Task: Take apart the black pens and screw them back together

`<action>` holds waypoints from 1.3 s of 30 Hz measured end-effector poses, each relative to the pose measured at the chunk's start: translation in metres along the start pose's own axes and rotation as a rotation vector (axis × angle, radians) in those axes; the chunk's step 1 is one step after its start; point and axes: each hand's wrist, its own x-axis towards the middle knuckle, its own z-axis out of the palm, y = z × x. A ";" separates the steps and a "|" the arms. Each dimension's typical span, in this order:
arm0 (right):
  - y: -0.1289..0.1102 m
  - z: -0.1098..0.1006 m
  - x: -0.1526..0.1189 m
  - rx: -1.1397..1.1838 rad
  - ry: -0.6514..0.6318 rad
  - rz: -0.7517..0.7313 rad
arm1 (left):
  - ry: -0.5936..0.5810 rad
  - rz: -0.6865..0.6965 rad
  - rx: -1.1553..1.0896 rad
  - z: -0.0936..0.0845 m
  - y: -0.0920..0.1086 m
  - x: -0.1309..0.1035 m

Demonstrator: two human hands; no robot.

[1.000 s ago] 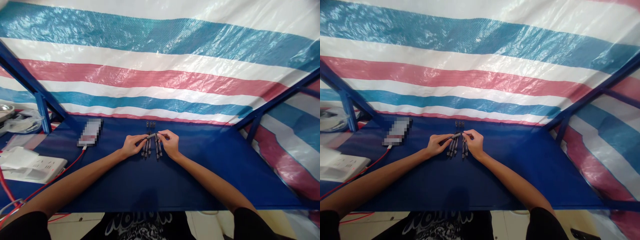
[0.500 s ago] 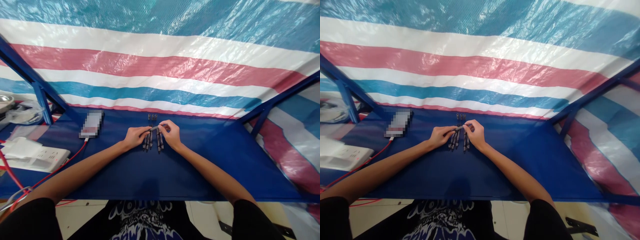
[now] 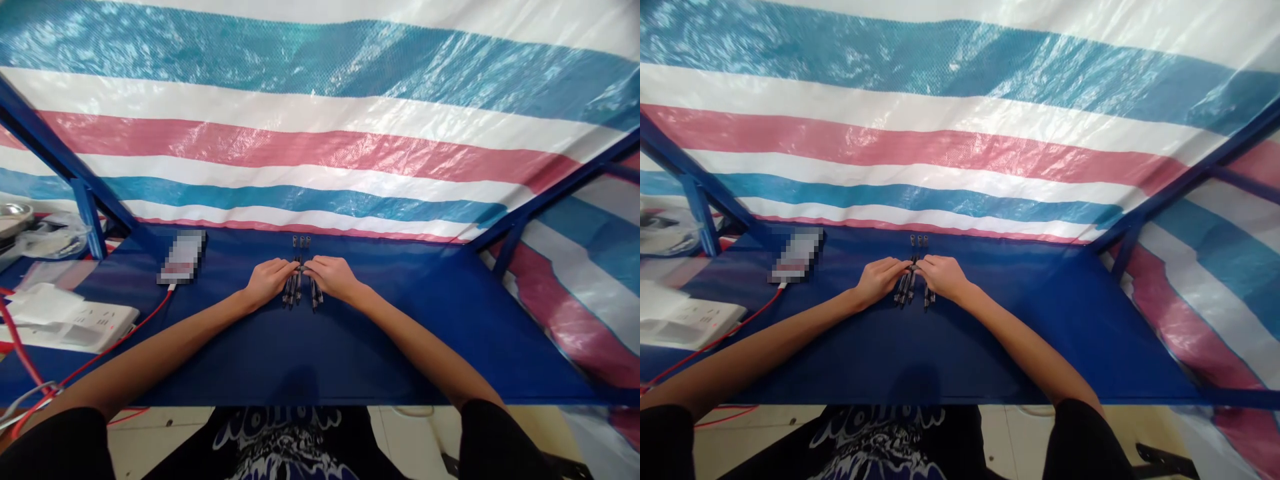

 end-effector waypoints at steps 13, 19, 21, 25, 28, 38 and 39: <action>-0.022 -0.024 0.009 0.214 -0.305 0.158 | 0.150 0.207 -0.035 -0.006 0.003 -0.002; -0.022 -0.034 0.011 0.629 -0.325 0.306 | 0.175 0.249 -0.036 -0.009 0.002 -0.001; -0.020 -0.036 0.010 0.739 -0.343 0.326 | 0.186 0.256 -0.037 -0.011 0.002 0.000; -0.015 -0.042 0.008 0.935 -0.407 0.328 | 0.184 0.287 -0.047 -0.017 0.001 0.004; -0.012 -0.045 0.009 0.947 -0.431 0.313 | 0.028 0.217 -0.111 -0.028 -0.001 0.014; -0.010 -0.030 0.006 -0.033 -0.082 -0.041 | -0.896 -0.504 -1.050 -0.060 -0.008 0.053; -0.009 -0.030 0.006 -0.060 -0.055 -0.081 | -0.909 -0.521 -1.124 -0.060 -0.008 0.053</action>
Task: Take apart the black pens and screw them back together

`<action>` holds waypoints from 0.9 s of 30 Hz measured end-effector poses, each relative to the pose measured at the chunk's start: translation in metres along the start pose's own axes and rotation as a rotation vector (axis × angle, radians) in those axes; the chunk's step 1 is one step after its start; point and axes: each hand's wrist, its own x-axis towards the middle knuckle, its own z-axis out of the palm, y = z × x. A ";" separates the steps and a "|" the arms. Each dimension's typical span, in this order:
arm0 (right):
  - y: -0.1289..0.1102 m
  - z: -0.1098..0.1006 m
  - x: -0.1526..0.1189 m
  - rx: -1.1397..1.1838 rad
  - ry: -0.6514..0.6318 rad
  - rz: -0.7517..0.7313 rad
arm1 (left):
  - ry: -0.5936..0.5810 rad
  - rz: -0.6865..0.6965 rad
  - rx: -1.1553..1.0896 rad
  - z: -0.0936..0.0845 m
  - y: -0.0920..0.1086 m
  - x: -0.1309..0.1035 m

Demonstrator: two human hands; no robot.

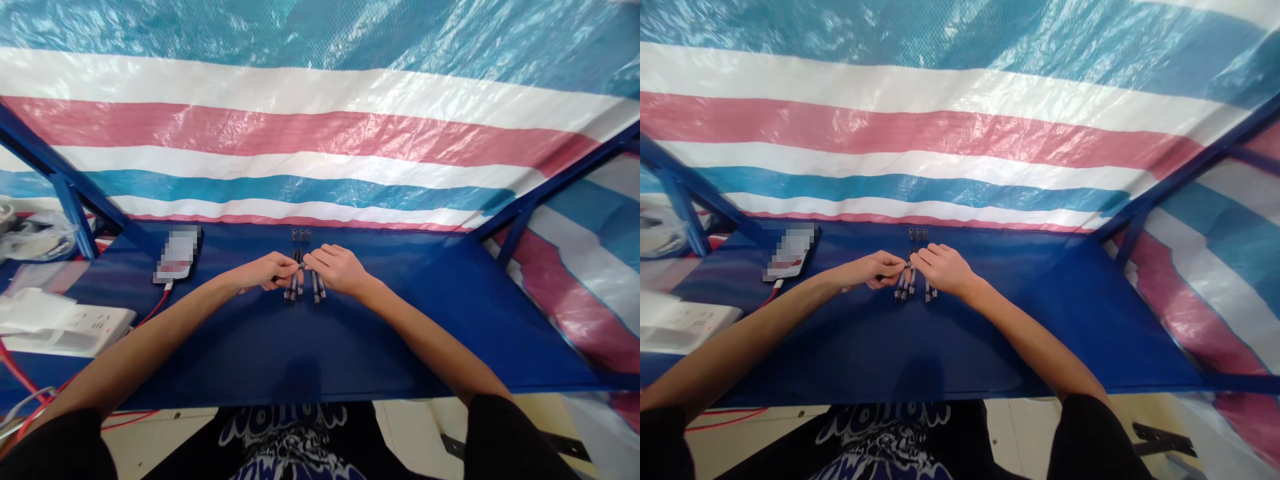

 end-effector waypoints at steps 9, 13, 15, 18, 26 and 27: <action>-0.001 0.002 -0.001 0.028 0.065 -0.009 | 0.448 0.118 0.475 0.011 0.001 0.000; -0.008 -0.001 0.000 0.283 0.091 0.132 | 0.671 0.213 0.813 0.016 -0.002 -0.004; -0.011 -0.004 0.001 0.484 0.057 0.229 | 0.721 0.309 0.929 0.017 -0.005 -0.006; -0.013 -0.007 0.002 0.906 -0.057 0.421 | 0.715 0.462 1.051 0.013 -0.006 -0.008; -0.006 0.000 0.002 1.717 -0.474 0.613 | 0.485 0.525 1.231 0.002 -0.005 -0.011; -0.007 0.000 0.003 1.614 -0.419 0.621 | 0.467 0.476 1.197 0.002 -0.006 -0.010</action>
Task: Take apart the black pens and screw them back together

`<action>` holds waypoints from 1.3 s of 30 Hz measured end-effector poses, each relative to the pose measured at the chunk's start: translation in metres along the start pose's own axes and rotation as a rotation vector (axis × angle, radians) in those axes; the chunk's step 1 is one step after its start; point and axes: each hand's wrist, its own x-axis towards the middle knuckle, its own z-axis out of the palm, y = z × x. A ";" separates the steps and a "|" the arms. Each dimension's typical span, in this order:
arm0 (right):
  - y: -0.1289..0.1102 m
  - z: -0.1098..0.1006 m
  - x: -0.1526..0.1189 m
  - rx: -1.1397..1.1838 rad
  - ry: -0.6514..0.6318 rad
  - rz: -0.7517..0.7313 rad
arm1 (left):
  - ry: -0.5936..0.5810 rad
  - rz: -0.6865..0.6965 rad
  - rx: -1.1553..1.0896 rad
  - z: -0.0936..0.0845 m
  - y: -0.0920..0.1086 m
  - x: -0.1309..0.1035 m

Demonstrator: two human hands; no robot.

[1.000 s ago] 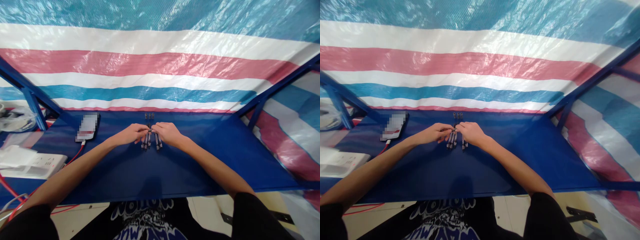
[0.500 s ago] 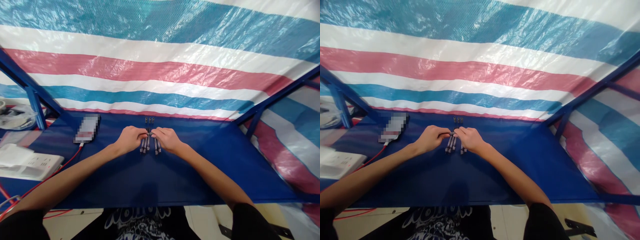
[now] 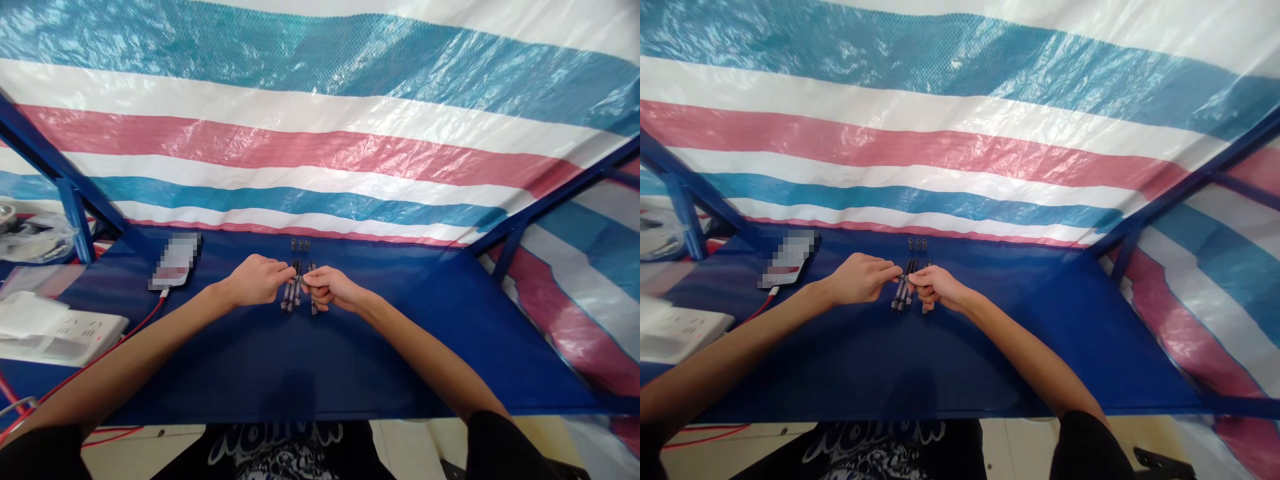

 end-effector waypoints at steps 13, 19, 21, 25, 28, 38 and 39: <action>0.004 0.002 -0.002 -1.491 0.449 -0.594 | -0.403 -0.471 -1.159 0.004 -0.004 0.009; 0.006 0.002 0.001 -1.569 0.387 -0.613 | -0.299 -0.388 -0.748 0.007 -0.003 0.009; 0.005 0.002 0.000 -1.555 0.398 -0.601 | -0.220 -0.344 -0.552 0.006 -0.001 0.008; 0.005 0.003 -0.001 -1.506 0.399 -0.557 | -0.141 -0.288 -0.248 0.005 0.001 0.005; 0.003 0.005 0.000 -1.456 0.361 -0.503 | -0.148 -0.239 -0.168 0.004 0.001 0.004; -0.022 0.008 -0.014 -0.698 0.219 -0.327 | 0.041 -0.032 0.051 -0.007 0.001 0.000; -0.022 0.007 -0.014 -0.563 0.191 -0.287 | 0.062 -0.005 0.081 -0.008 0.001 0.000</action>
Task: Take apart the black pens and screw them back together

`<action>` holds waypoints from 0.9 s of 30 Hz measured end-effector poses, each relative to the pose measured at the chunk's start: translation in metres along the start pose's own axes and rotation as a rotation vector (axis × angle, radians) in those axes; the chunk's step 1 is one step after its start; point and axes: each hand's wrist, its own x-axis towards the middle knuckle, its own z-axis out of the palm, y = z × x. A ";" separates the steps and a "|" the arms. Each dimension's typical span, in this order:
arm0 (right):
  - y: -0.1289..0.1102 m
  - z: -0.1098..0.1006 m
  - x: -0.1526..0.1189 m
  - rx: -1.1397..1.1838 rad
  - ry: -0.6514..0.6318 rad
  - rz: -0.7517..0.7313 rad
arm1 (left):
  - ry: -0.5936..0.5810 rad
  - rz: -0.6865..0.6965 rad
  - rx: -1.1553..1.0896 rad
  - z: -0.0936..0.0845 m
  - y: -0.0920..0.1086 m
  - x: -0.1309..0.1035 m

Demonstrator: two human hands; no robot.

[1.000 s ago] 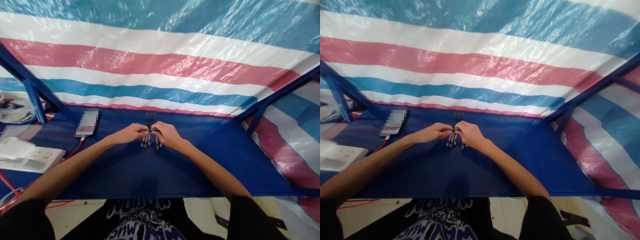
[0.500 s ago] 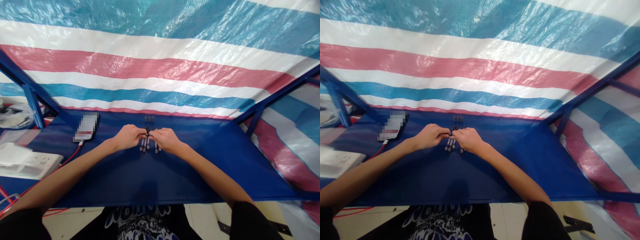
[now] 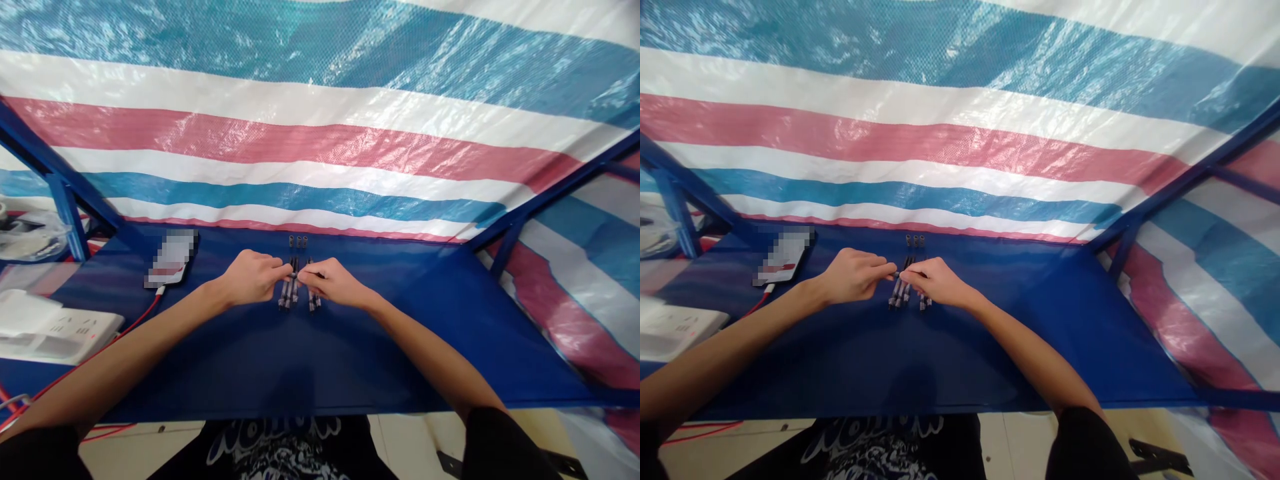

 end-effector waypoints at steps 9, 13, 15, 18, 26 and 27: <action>0.015 0.011 0.006 0.845 -0.305 0.256 | 0.118 0.174 0.214 -0.013 0.000 0.000; 0.013 0.009 0.005 0.736 -0.320 0.240 | 0.063 0.158 0.141 -0.011 0.001 0.000; 0.008 0.009 0.003 0.466 -0.125 0.160 | -0.002 0.068 0.054 -0.008 0.002 0.001; 0.003 0.012 0.000 -0.115 0.184 -0.062 | -0.102 -0.100 -0.069 -0.005 0.005 0.003; 0.002 0.018 -0.001 -0.657 0.151 -0.164 | -0.010 -0.054 -0.029 -0.008 0.003 0.001; -0.002 0.016 -0.001 -0.571 0.116 -0.124 | 0.016 -0.024 -0.004 -0.008 0.003 0.001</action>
